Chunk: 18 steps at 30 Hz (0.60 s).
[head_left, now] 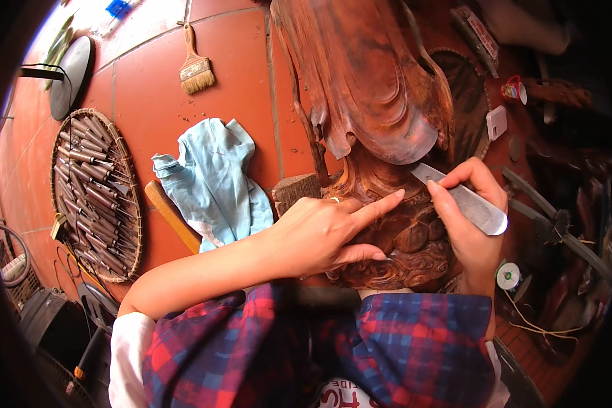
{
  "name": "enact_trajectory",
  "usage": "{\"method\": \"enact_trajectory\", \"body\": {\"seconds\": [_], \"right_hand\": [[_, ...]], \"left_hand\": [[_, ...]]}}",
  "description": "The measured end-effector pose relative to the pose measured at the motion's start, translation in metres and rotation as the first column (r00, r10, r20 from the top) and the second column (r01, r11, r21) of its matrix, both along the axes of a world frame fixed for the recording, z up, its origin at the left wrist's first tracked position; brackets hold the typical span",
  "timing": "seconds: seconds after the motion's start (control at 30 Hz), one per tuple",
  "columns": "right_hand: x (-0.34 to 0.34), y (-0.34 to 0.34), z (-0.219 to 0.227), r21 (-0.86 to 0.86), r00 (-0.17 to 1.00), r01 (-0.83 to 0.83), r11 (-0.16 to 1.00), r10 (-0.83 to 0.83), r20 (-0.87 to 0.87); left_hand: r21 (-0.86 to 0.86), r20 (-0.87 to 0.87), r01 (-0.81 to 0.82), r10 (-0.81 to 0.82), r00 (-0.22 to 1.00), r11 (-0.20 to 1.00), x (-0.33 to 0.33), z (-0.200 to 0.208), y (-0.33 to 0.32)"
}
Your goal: The person carves a wooden sculpture using a chisel and mallet, focusing on refining the details of the piece. They occasionally wipe the surface with a cloth to remove debris.
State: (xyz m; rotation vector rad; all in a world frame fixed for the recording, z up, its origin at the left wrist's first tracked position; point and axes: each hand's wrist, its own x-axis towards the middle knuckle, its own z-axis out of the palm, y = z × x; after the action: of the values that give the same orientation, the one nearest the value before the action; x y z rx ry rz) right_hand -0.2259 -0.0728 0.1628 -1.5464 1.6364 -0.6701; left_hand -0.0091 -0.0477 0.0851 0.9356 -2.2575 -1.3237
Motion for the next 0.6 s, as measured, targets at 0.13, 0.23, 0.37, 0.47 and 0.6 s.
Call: {"method": "enact_trajectory", "body": {"seconds": [0.13,0.23,0.37,0.47,0.6], "right_hand": [[-0.022,-0.003,0.008,0.167,0.994,0.003,0.986,-0.022,0.11],[-0.027,0.001,-0.011,0.132,0.989,0.036,0.991,-0.054,0.136],[-0.03,-0.001,-0.029,0.069,0.965,0.031,0.997,-0.047,0.257],[-0.024,0.001,-0.039,0.155,0.917,0.087,0.984,-0.14,0.374],[-0.021,-0.012,-0.044,-0.066,0.967,-0.222,0.973,0.21,-0.147]], "left_hand": [[0.043,-0.173,-0.161,0.166,0.971,0.986,0.022,-0.021,0.012],[0.131,-0.082,-0.449,0.462,0.883,0.884,0.047,-0.046,0.024],[0.139,0.061,-0.657,0.656,0.752,0.741,0.069,-0.087,0.043],[0.227,0.102,-0.667,0.663,0.741,0.71,0.074,-0.121,0.063],[-0.111,0.162,-0.462,0.474,0.865,0.88,0.088,-0.157,0.08]]}}
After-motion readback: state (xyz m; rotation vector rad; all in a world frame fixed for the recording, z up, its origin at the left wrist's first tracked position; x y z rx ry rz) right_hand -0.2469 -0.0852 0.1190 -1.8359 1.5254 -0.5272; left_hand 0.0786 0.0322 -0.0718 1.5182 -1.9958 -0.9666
